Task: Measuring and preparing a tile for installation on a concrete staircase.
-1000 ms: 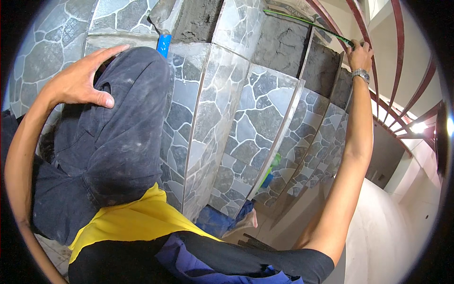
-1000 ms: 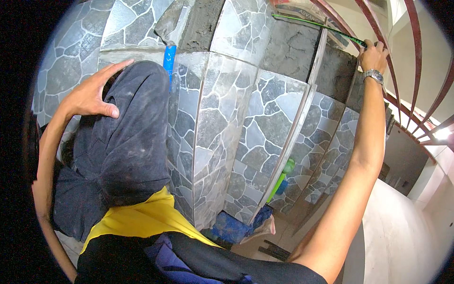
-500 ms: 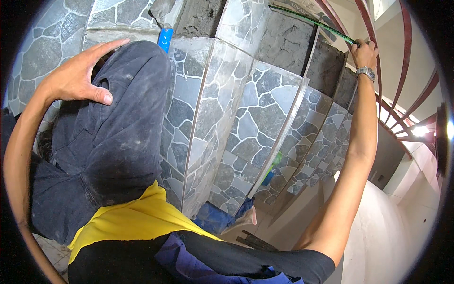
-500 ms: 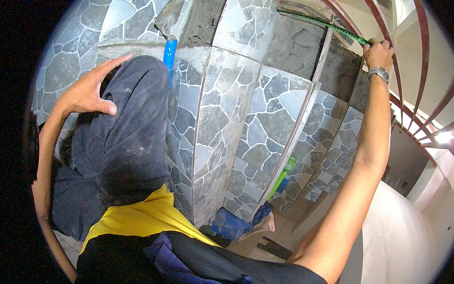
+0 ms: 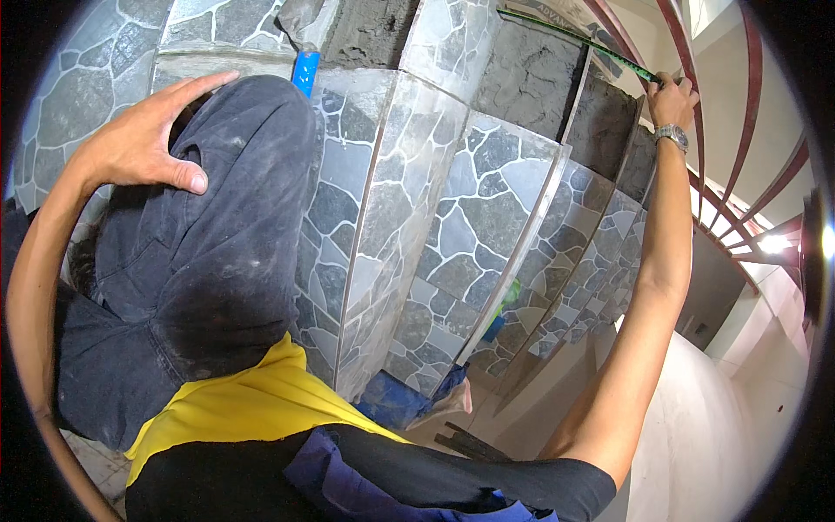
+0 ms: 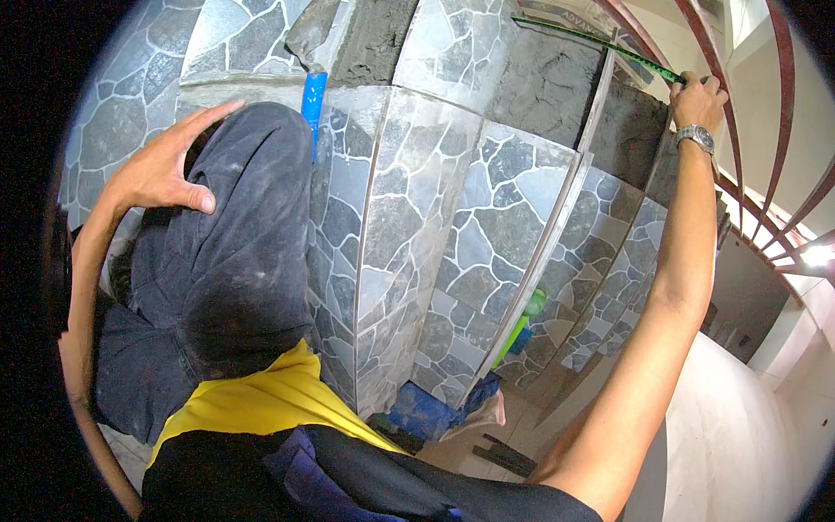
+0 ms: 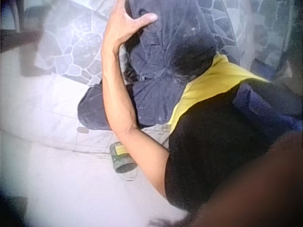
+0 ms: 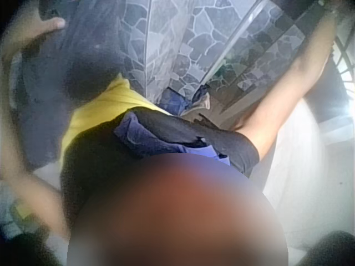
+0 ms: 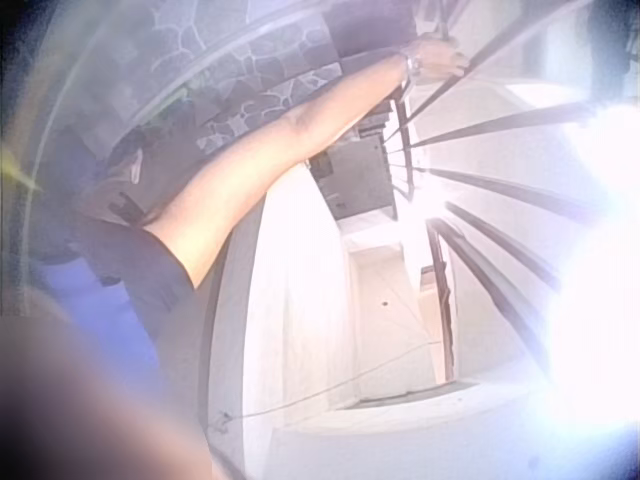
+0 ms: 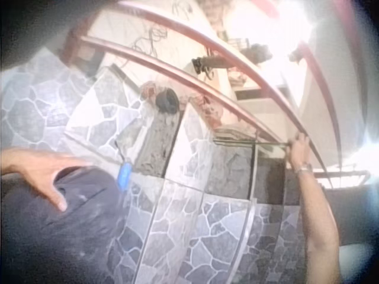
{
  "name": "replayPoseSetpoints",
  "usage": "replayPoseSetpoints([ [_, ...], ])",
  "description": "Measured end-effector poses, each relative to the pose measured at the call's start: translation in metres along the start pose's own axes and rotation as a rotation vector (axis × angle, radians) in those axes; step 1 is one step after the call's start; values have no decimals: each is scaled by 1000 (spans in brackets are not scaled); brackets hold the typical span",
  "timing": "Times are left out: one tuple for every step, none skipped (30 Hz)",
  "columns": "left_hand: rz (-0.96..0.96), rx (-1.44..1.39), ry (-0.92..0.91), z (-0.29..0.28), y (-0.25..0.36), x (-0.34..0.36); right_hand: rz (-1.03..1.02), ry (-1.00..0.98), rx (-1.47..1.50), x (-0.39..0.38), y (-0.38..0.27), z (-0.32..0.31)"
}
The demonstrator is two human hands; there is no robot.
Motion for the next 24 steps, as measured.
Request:
replayPoseSetpoints([
  [-17,-14,-6,-2,2,0,-1,-1,3,1,0,1],
  [-34,-27,-12,-4,4,0,0,3,7,1,-1,2],
  [-37,-24,-8,-5,4,-1,-2,-3,-3,0,-3,2],
  [-32,-43,-17,-5,4,-1,-6,-9,-16,0,-4,1],
  [-27,-61,-25,-4,4,-1,-5,-6,-15,-1,-5,-2],
  [-29,-60,-22,-5,4,-1,7,-13,-6,-3,-5,-4],
  [-21,-47,-25,-5,4,-2,20,-18,2,-5,-4,-5],
  [-14,-33,-29,-6,5,-2,23,-15,4,-7,-3,-7],
  [-14,-28,-28,-8,6,-3,4,-6,7,-10,-2,-9],
  [-4,-26,-37,-11,7,-5,-13,7,15,-12,-2,-9],
  [5,-22,-48,-14,7,-7,-3,11,22,-16,0,-10],
  [2,-8,-47,-14,5,-8,-24,-3,25,-23,4,-12],
  [42,-26,-33,-13,3,-9,-41,-18,32,-33,8,-12],
  [91,-45,-18,-12,3,-10,-13,-39,30,-47,27,-8],
  [77,-39,-25,-14,6,-11,17,-60,61,-62,29,-10],
  [95,-13,-7,-20,4,-16,19,-59,103,-74,15,-25],
  [103,-40,4,-17,8,-13,49,-113,126,-96,29,-29],
  [103,-57,19,-18,13,-13,-23,-40,132,-119,35,-40],
  [96,-72,54,-22,16,-15,33,2,219,-142,29,-52],
  [87,-81,93,-25,18,-18,93,-64,420,-157,20,-66],
  [133,-116,195,-24,24,-20,154,-57,477,-177,10,-80],
  [332,-51,353,-26,44,-20,185,-51,511,-196,-4,-99],
  [352,-58,388,-19,61,-20,297,-49,718,-215,-16,-128],
  [387,-73,416,-12,84,-23,419,-45,910,-229,-29,-159],
])
Point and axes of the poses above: each hand's wrist, its own x-axis towards the middle knuckle, its own z-axis out of the palm, y = z × x, the point moved 5 cm from there along x, towards the middle knuckle, and after that the axes turned 15 degrees about y, right-handed, at the moved point
